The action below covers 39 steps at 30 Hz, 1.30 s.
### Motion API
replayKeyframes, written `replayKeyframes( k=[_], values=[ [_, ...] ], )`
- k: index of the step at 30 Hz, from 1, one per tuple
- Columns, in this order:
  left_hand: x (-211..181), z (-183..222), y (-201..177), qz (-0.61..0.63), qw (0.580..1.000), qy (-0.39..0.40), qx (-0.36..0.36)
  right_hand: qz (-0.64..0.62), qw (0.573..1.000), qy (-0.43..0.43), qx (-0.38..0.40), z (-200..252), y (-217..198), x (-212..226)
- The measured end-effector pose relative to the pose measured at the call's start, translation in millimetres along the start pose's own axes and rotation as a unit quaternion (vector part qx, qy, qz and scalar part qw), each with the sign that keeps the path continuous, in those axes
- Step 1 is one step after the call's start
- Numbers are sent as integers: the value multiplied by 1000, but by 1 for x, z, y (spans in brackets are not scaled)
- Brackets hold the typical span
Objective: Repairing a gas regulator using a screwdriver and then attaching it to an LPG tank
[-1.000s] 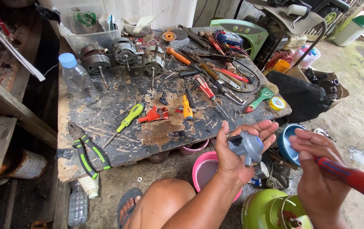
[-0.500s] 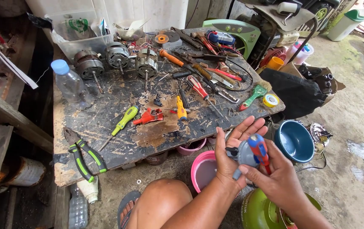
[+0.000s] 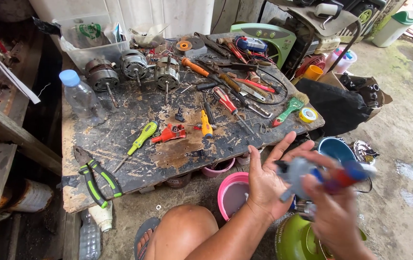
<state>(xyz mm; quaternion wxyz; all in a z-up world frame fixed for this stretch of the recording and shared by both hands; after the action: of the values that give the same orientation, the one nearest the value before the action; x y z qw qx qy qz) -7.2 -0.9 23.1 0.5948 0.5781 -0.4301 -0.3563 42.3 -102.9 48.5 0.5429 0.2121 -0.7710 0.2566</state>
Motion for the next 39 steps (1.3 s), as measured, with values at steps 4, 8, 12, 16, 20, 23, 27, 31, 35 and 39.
replayKeyframes(
  k=[4,8,12,16,20,23,27,31,35,39],
  values=[
    [-6,-12,-15,37,998,31,46,91,977,-95,-169,-31,-91,5],
    [-5,-3,3,-24,997,57,38,-66,932,275,228,-33,-74,-64],
    [0,9,-18,-6,998,45,40,223,966,122,41,9,-3,-27],
    [-8,1,5,-14,996,75,38,314,947,54,43,-4,-3,-4],
    [-13,-10,-40,1,996,93,-9,329,930,72,144,6,1,-15],
    [-13,-7,-33,-18,997,80,10,334,916,113,189,3,3,0],
    [-12,-7,-38,-41,997,59,34,176,959,160,157,8,0,0],
    [-4,8,-10,14,999,29,10,200,971,37,125,6,-11,-5],
    [-4,8,-8,-11,1000,18,13,212,976,-40,26,16,-17,39],
    [-10,2,-8,-22,998,51,-3,201,977,-51,-50,18,-35,19]
  ],
)
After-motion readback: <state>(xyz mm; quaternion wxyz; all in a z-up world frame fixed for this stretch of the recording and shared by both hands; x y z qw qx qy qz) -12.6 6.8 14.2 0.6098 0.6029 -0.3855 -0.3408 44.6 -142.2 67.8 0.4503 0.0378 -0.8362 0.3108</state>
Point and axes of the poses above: each hand's wrist, its own z-axis away from the middle knuckle, its own y-axis out of the palm, x = y × z, the point moved 1 cm from there along -z, towards the middle knuckle, and after that the axes turned 13 degrees about z, right-handed, at the moved point
